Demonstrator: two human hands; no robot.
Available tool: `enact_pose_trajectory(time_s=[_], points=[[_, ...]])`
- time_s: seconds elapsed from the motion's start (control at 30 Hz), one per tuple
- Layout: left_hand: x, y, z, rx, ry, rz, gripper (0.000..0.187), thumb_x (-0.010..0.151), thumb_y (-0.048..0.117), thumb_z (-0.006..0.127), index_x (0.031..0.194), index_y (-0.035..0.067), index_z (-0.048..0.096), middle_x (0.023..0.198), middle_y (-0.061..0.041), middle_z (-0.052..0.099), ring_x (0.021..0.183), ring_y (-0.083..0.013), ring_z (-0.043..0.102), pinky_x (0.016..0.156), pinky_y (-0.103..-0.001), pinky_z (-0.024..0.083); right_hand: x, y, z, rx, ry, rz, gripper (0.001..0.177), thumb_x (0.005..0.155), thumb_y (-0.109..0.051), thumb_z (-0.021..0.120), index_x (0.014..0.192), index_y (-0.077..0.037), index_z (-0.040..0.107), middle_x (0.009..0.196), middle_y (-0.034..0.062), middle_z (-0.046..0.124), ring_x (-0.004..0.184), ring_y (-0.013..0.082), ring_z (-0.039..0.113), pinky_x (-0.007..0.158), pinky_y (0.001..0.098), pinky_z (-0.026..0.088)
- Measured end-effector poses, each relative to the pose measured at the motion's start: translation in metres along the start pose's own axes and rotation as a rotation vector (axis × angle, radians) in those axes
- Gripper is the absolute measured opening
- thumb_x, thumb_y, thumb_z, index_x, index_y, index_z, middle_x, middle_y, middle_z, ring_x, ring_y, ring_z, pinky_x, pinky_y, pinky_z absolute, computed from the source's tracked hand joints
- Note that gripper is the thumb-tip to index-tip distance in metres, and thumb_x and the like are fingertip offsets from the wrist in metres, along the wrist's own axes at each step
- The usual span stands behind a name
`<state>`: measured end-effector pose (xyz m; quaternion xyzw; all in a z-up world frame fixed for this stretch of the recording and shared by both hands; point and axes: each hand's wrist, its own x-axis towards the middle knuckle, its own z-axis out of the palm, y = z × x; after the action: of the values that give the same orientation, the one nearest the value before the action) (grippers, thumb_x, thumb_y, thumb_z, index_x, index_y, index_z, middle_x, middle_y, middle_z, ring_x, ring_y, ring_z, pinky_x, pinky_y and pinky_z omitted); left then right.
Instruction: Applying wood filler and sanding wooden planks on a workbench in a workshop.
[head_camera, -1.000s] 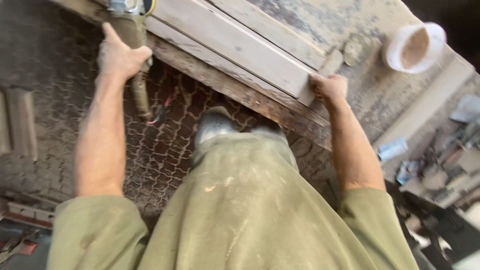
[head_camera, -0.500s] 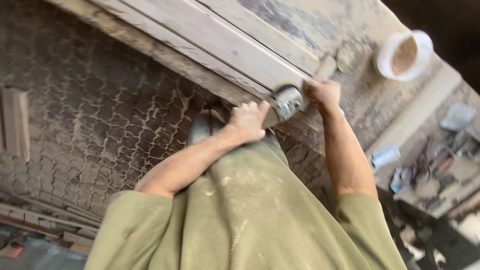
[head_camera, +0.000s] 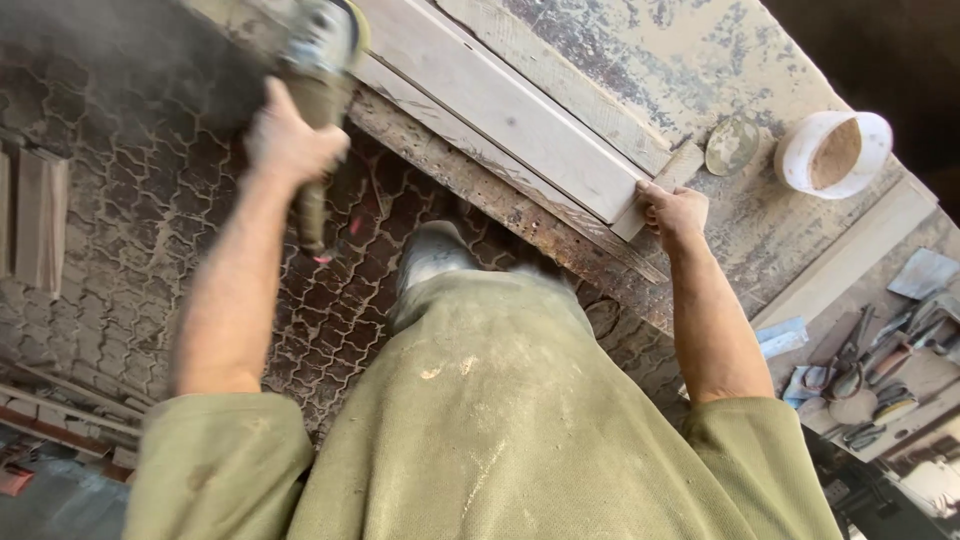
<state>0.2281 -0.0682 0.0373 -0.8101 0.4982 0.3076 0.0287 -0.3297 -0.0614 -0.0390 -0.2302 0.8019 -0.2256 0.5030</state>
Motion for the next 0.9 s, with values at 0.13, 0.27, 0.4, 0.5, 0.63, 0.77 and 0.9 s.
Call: enact_pose_trajectory(time_s=[0.13,0.27,0.4,0.5,0.63,0.77,0.9], points=[[0.02,-0.024,0.003,-0.047,0.099,0.012,0.104,0.075,0.042,0.074,0.155,-0.003,0.027,0.123,-0.035,0.067,0.116,-0.0517,0.066,0.096,-0.062,0.051,0.016,0.021,-0.007,-0.122,0.038,-0.033,0.039,0.085,-0.028,0.092,0.072,-0.004,0.064,0.045,0.0079,0.048,0.033,0.0113,0.046,0.032,0.0287,0.041],[-0.037,0.053,-0.014,-0.127,-0.132,-0.068,0.076,0.082,0.009,0.071,0.142,-0.003,0.026,0.101,-0.022,0.059,0.065,-0.0329,0.067,0.055,-0.044,0.062,-0.021,-0.026,-0.001,-0.135,-0.015,0.127,0.028,0.089,-0.025,0.087,0.073,-0.01,0.07,0.062,0.0003,0.062,0.047,0.0065,0.051,0.042,0.02,0.041],[-0.086,0.077,0.065,0.024,-0.014,0.025,0.099,0.068,0.034,0.072,0.15,-0.008,0.036,0.108,-0.035,0.07,0.105,-0.0525,0.07,0.089,-0.063,0.054,0.018,0.019,-0.002,-0.035,0.007,-0.028,0.037,0.082,-0.028,0.092,0.071,-0.005,0.065,0.045,0.0059,0.046,0.033,0.0103,0.048,0.033,0.0252,0.043],[-0.111,0.107,0.116,0.213,-0.146,0.173,0.093,0.074,0.042,0.073,0.147,-0.003,0.038,0.111,-0.032,0.068,0.104,-0.0517,0.07,0.087,-0.062,0.055,0.019,0.02,-0.004,-0.04,-0.008,-0.027,0.037,0.083,-0.025,0.09,0.069,-0.005,0.063,0.044,0.0054,0.046,0.031,0.0105,0.046,0.03,0.0245,0.039],[-0.16,0.168,0.145,0.322,-0.334,0.405,0.076,0.072,0.042,0.072,0.135,0.01,0.045,0.109,-0.019,0.069,0.104,-0.043,0.071,0.081,-0.059,0.058,0.024,0.021,-0.006,-0.056,-0.025,-0.023,0.037,0.084,-0.026,0.09,0.069,-0.006,0.062,0.043,0.0053,0.047,0.03,0.0113,0.047,0.03,0.0252,0.04],[-0.16,0.187,0.207,0.34,-0.325,0.578,0.058,0.073,0.038,0.068,0.123,0.017,0.047,0.105,-0.013,0.066,0.101,-0.0405,0.07,0.076,-0.058,0.058,0.012,0.006,-0.003,-0.027,-0.05,-0.019,0.038,0.084,-0.025,0.09,0.068,-0.007,0.06,0.043,0.0039,0.045,0.031,0.0099,0.045,0.03,0.0233,0.036],[-0.13,0.169,0.158,0.289,-0.289,0.488,0.06,0.074,0.04,0.071,0.122,0.016,0.046,0.105,-0.015,0.067,0.101,-0.0407,0.071,0.08,-0.056,0.059,0.045,0.042,-0.004,-0.328,0.007,-0.204,0.039,0.08,-0.03,0.09,0.067,-0.003,0.065,0.046,0.0159,0.052,0.038,0.0226,0.054,0.034,0.0392,0.042]])
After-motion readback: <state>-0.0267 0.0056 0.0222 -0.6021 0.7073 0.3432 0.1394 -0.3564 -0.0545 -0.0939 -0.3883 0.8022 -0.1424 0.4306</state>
